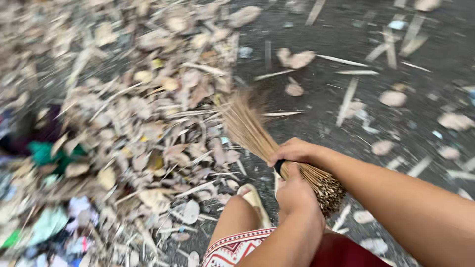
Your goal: The person sweeps dry leaves and debris across an outdoor ground area using a handheld broom made of sticks.
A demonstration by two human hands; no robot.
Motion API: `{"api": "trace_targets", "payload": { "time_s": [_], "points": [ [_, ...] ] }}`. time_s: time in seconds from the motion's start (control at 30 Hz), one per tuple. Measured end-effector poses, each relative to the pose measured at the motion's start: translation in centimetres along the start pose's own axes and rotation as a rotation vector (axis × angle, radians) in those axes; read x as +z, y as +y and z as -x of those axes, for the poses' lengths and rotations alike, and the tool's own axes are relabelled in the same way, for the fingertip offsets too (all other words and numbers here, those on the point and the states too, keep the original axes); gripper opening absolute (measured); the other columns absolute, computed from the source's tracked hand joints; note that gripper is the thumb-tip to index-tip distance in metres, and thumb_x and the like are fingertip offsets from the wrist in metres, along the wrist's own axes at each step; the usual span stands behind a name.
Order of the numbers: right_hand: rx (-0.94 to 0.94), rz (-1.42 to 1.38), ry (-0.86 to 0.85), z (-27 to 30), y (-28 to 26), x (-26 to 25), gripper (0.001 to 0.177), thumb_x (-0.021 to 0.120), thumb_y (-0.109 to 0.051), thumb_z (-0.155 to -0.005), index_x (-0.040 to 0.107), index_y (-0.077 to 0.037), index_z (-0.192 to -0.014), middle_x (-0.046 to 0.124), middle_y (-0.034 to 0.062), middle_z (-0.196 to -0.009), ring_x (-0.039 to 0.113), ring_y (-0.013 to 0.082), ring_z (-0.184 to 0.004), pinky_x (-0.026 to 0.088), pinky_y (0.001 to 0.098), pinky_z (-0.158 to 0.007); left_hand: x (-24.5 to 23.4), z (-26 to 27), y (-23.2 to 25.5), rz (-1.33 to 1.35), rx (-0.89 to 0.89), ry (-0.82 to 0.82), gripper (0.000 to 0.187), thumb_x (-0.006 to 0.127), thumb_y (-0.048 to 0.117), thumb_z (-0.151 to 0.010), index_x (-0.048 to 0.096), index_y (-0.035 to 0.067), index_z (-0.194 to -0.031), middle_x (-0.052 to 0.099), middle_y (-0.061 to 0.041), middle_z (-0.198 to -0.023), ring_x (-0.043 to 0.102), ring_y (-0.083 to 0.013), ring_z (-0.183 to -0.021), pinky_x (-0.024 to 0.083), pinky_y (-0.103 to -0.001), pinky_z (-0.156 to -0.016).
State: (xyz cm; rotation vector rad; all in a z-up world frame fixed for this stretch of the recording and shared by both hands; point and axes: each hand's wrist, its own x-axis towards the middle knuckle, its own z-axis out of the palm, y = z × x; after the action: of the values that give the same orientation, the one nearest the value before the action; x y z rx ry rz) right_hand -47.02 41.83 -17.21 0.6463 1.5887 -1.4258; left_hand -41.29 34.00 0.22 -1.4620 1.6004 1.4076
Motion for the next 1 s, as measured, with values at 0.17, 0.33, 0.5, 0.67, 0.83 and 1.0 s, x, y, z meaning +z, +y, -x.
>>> {"api": "trace_targets", "payload": {
  "time_s": [0.17, 0.33, 0.5, 0.67, 0.83, 1.0],
  "points": [
    [-0.015, -0.313, -0.395, 4.3, -6.1, 1.3, 0.062, 0.084, -0.021, -0.074, 0.069, -0.002, -0.131, 0.075, 0.0126, -0.093, 0.071, 0.0193, -0.069, 0.060, 0.0360, -0.062, 0.9, 1.6, 1.3, -0.188, 0.038, 0.256, 0.078, 0.065, 0.062, -0.084, 0.066, -0.004, -0.126, 0.073, -0.021, -0.115, 0.073, -0.0341, -0.101, 0.055, -0.043, -0.089],
    [-0.112, -0.547, -0.161, 14.5, -5.3, -3.4, 0.074, 0.077, -0.015, -0.077, 0.056, -0.016, -0.147, 0.079, 0.0080, -0.098, 0.071, 0.0205, -0.066, 0.061, 0.0346, -0.059, 3.8, 5.2, -1.1, -0.353, -0.114, -0.037, 0.076, 0.062, 0.065, -0.086, 0.076, -0.005, -0.112, 0.080, -0.021, -0.108, 0.078, -0.0314, -0.101, 0.058, -0.037, -0.089],
    [0.115, -0.883, 0.271, 20.6, -3.9, -6.9, 0.073, 0.068, -0.014, -0.082, 0.048, -0.033, -0.150, 0.068, 0.0079, -0.084, 0.068, 0.0244, -0.067, 0.058, 0.0395, -0.058, 5.8, 5.3, -1.5, -0.231, -0.045, -0.477, 0.063, 0.073, 0.052, -0.078, 0.069, 0.002, -0.116, 0.080, -0.014, -0.113, 0.078, -0.0276, -0.101, 0.058, -0.037, -0.086],
    [0.080, -1.107, 0.341, 10.4, -2.3, -11.0, 0.044, 0.071, -0.005, -0.078, 0.051, -0.004, -0.117, 0.064, 0.0146, -0.079, 0.069, 0.0282, -0.070, 0.064, 0.0434, -0.062, 10.1, -4.9, 5.7, -0.212, -0.430, -0.927, 0.046, 0.068, 0.043, -0.087, 0.057, 0.015, -0.123, 0.072, -0.009, -0.110, 0.070, -0.0268, -0.098, 0.056, -0.045, -0.086],
    [0.292, -0.854, -0.065, -6.1, -11.1, -8.8, 0.047, 0.078, -0.010, -0.077, 0.052, 0.002, -0.114, 0.068, 0.0184, -0.081, 0.067, 0.0309, -0.063, 0.062, 0.0423, -0.057, 8.0, -14.7, 12.7, 0.324, -0.266, -0.767, 0.047, 0.070, 0.041, -0.093, 0.066, 0.010, -0.128, 0.076, -0.010, -0.112, 0.073, -0.0255, -0.096, 0.060, -0.041, -0.085],
    [0.111, 0.018, -0.519, -14.4, -29.3, -0.2, 0.099, 0.077, -0.013, -0.070, 0.035, -0.030, -0.158, 0.076, 0.0047, -0.094, 0.072, 0.0191, -0.071, 0.059, 0.0366, -0.061, 4.7, -19.5, 22.6, 0.947, -0.174, -0.352, 0.060, 0.054, 0.053, -0.091, 0.065, 0.011, -0.132, 0.076, -0.011, -0.114, 0.073, -0.0312, -0.096, 0.058, -0.042, -0.088]
  ]
}}
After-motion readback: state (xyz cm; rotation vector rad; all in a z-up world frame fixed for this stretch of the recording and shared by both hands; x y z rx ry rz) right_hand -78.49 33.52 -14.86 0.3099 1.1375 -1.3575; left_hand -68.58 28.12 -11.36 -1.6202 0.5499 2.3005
